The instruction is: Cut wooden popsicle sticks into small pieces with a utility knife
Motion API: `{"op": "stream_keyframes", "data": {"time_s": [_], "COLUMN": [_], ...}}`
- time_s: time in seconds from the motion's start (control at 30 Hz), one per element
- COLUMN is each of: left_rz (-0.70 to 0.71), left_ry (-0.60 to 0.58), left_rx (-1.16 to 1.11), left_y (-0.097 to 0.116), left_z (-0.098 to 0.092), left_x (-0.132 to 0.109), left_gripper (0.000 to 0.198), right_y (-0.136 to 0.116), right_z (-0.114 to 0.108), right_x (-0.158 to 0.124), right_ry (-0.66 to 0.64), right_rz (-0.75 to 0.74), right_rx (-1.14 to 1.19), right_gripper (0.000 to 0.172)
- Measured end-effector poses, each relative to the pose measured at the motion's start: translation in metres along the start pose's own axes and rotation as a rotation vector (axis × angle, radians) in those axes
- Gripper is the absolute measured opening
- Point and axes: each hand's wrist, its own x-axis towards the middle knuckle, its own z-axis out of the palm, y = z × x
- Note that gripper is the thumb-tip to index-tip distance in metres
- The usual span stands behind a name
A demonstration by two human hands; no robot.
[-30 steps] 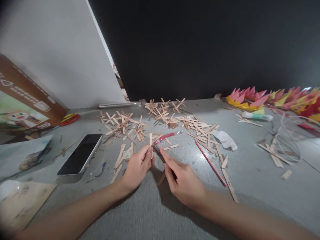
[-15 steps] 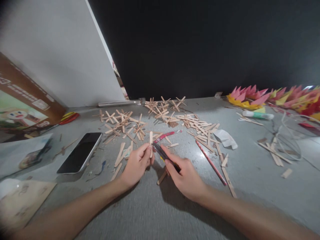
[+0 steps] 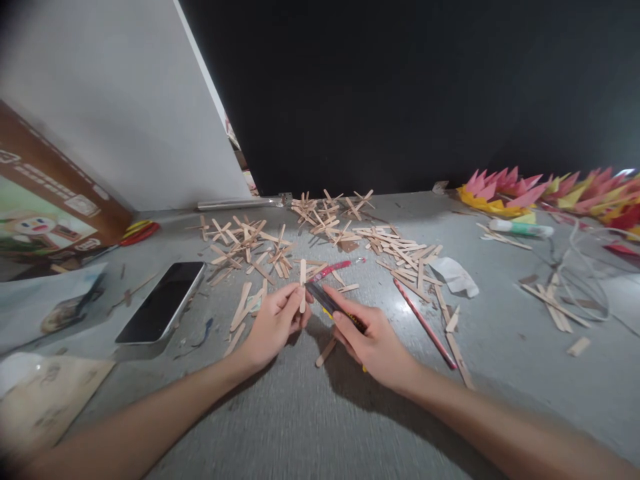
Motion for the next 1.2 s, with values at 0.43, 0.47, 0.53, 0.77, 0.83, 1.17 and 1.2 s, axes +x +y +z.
{"op": "stream_keyframes", "data": {"time_s": [0.43, 0.47, 0.53, 0.77, 0.83, 1.17, 1.2], "left_rz": [-0.032, -0.030, -0.027, 0.063, 0.106, 0.184, 0.180], "left_ry": [-0.004, -0.004, -0.005, 0.061, 0.101, 0.093, 0.093], "left_rx": [-0.073, -0.074, -0.072, 0.183, 0.309, 0.497, 0.496], "left_y": [0.002, 0.001, 0.000, -0.004, -0.004, -0.005, -0.005], "left_z": [0.000, 0.000, -0.001, 0.000, -0.001, -0.003, -0.003], "left_x": [0.001, 0.002, 0.002, -0.002, -0.004, -0.006, -0.006], "left_gripper": [0.034, 0.035, 0.035, 0.042, 0.044, 0.038, 0.038], "right_y": [-0.004, -0.004, -0.003, -0.001, -0.001, -0.002, -0.002], "right_z": [-0.005, -0.006, -0.007, 0.001, 0.004, 0.008, 0.008], "right_x": [0.002, 0.003, 0.004, 0.001, -0.001, -0.005, -0.005], "right_ry": [-0.001, -0.001, -0.001, 0.075, 0.098, 0.124, 0.123], "right_rz": [0.031, 0.038, 0.048, -0.017, -0.053, -0.097, -0.102], "right_rx": [0.009, 0.016, 0.022, -0.180, -0.265, -0.360, -0.354], "right_gripper": [0.065, 0.066, 0.067, 0.058, 0.056, 0.055, 0.055]}}
